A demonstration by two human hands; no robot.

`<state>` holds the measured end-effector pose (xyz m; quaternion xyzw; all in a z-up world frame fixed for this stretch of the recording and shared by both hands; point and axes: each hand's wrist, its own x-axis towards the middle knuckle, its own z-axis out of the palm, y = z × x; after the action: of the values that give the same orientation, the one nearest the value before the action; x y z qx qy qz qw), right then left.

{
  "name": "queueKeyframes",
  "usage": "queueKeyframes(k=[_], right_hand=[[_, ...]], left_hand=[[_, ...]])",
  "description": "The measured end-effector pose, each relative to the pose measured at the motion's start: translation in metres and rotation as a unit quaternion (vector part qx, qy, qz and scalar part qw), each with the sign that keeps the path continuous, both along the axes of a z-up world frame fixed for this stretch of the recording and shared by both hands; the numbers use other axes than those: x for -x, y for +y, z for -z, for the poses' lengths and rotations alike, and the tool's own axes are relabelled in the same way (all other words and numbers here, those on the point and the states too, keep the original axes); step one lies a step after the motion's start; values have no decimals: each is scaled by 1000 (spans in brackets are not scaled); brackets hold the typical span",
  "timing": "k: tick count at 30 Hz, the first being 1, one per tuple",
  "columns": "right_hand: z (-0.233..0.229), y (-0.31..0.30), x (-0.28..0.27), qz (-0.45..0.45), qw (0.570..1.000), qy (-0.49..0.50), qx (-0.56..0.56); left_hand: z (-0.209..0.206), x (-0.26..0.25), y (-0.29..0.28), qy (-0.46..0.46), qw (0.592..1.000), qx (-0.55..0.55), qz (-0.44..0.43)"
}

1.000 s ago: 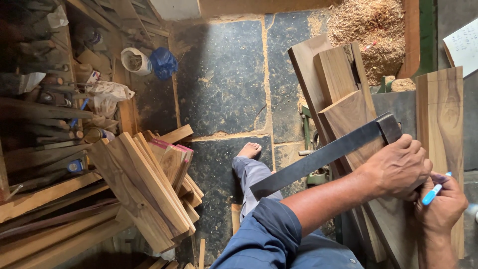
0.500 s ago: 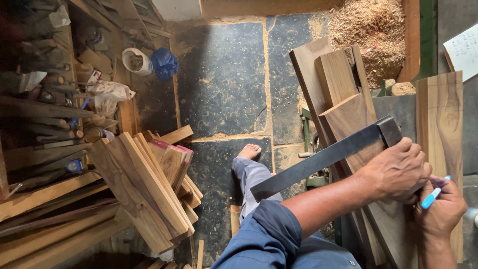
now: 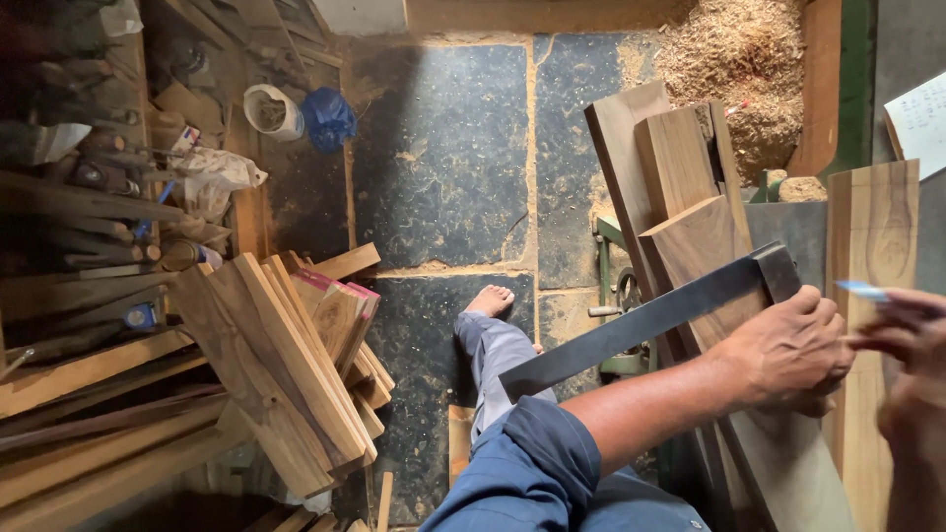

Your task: The person uses a square and a pen to mark lines on several wooden boards individually. They then stack the boards together and use the square to draw aligned marks across the entire group.

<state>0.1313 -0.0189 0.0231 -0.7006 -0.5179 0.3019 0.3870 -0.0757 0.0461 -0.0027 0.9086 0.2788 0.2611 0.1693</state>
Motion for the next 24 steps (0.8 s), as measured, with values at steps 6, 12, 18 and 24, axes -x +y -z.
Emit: queueKeyframes(k=[6,12,18,24], right_hand=[[-47,72,176,-148,982,-40,108],[-27,86,183,-145,973,-47,176],[-25,84,171,-127,974,-8,186],[-45,97,150,-119,957,-253,83]], left_hand=[[72,-54,-32,-179,955,205,116],[98,-76,-38,-527,663,492,204],[91,-85,-35,-488,661,525,223],[27,-27,-9,-97,967,201,126]])
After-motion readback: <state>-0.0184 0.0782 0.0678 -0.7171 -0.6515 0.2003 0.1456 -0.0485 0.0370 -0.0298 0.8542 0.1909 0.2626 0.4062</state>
